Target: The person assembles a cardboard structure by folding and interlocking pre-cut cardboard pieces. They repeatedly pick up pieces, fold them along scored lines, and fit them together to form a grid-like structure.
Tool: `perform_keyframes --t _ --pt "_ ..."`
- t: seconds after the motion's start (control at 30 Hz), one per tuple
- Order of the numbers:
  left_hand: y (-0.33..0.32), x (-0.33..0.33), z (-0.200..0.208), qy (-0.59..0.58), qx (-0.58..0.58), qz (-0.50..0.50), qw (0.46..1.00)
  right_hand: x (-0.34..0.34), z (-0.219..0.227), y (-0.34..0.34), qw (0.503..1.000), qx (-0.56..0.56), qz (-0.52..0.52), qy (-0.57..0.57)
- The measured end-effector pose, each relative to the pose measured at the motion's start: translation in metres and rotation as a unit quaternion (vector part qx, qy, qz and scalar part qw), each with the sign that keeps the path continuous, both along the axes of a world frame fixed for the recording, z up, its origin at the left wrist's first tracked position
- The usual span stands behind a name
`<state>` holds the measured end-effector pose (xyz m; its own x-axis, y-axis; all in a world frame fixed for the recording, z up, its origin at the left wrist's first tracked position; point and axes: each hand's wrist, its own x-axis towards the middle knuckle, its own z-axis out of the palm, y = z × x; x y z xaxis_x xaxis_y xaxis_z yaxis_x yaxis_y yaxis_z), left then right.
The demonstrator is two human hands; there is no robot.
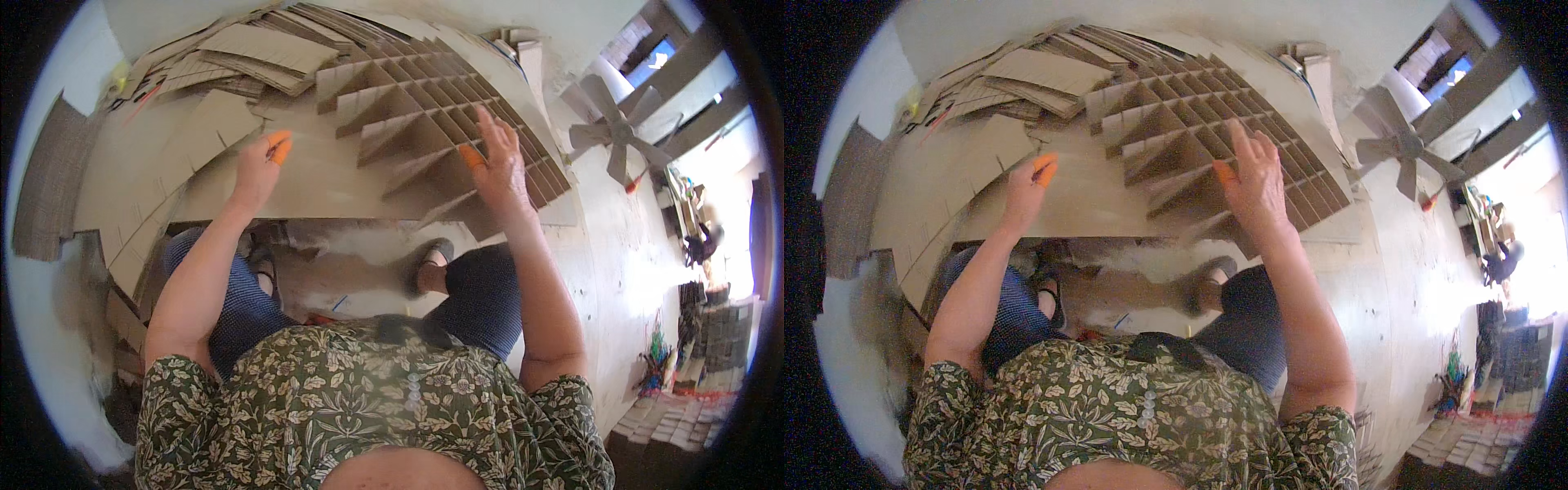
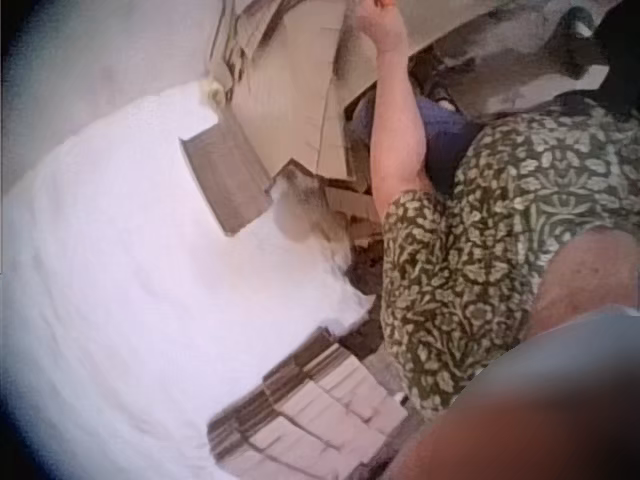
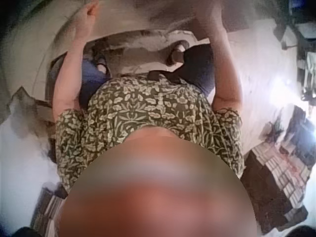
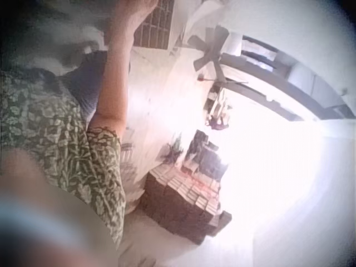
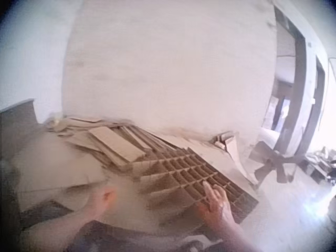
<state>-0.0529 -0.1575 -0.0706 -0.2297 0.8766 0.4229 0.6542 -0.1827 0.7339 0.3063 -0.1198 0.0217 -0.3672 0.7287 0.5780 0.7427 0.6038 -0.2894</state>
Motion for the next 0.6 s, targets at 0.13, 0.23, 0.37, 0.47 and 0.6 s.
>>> perform_keyframes --t 0.13,0.23,0.37,0.47,0.6 --pt "0.013 -0.049 -0.002 0.129 -0.026 0.121 0.984 0.002 -0.058 0.042 0.991 -0.024 0.037 -0.127" --pt "0.011 -0.073 -0.004 0.245 -0.067 0.246 0.935 0.003 -0.058 0.054 0.995 -0.033 0.033 -0.092" --pt "-0.003 -0.093 -0.011 0.320 -0.159 0.260 0.897 -0.002 -0.053 0.055 0.993 -0.045 -0.001 -0.105" --pt "0.002 -0.102 0.002 0.234 -0.203 0.252 0.917 -0.006 -0.048 0.039 0.997 0.002 -0.008 -0.072" --pt "-0.011 -0.084 0.021 0.300 0.100 0.211 0.925 -0.041 -0.036 -0.001 0.981 -0.052 0.077 0.168"
